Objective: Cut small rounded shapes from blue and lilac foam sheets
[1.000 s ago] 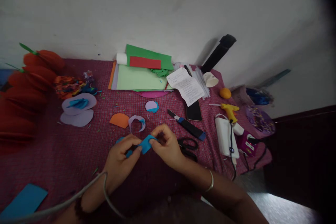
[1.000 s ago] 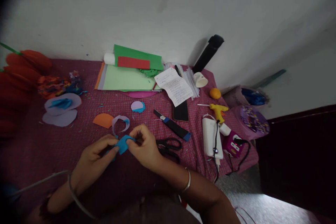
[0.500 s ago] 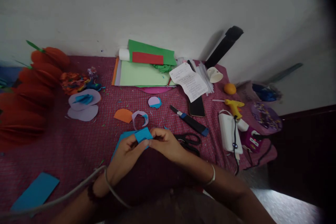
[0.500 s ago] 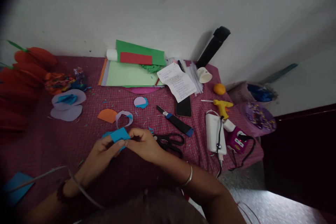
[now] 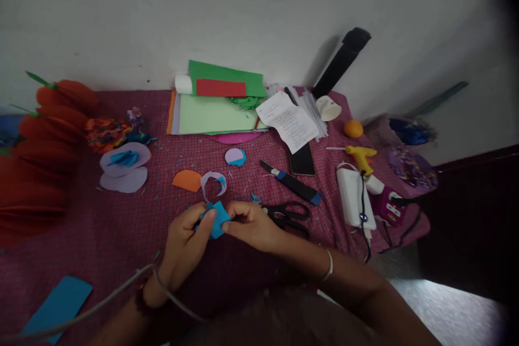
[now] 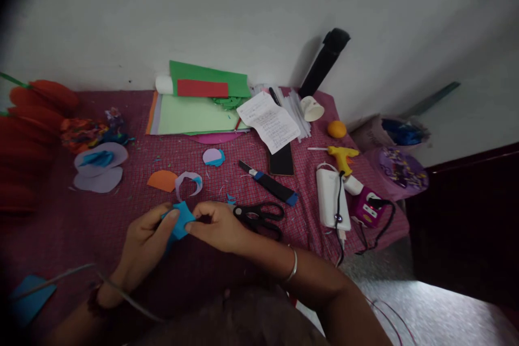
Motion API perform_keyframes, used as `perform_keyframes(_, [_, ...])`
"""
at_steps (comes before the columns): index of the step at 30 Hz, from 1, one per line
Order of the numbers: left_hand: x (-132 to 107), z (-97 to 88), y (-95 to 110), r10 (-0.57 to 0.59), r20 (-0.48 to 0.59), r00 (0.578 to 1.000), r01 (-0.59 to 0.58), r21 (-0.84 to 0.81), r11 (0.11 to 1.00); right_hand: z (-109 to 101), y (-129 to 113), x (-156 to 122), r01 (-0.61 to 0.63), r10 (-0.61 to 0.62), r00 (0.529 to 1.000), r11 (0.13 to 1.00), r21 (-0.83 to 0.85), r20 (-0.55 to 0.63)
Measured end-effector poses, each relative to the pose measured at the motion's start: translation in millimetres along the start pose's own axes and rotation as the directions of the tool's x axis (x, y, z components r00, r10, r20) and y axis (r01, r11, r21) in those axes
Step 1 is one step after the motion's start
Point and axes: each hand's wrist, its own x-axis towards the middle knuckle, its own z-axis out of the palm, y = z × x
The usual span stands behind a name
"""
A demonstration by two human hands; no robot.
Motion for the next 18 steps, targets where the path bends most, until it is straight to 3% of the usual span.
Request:
perform_keyframes(5, [-3,-1.7,2,0.066,-0.012,0.998,-0.066,0.027,0.997,4,6,1,0.047,-0.047,0.998,0.999,0.003,0.038])
perform_keyframes(12, [-3,6.7,-3,0.112,0.031,0.993,-0.113,0.028,0.993,-2,2,3,0.072,-0.058,0.994,0.987,0.145,-0.093])
perform_keyframes(18, [-5,13.4,-4,0.158,0.036,0.987,-0.162,0.123,0.979,0,-5,-1,0.034,-0.025,0.998,0.982,0.183,-0.052])
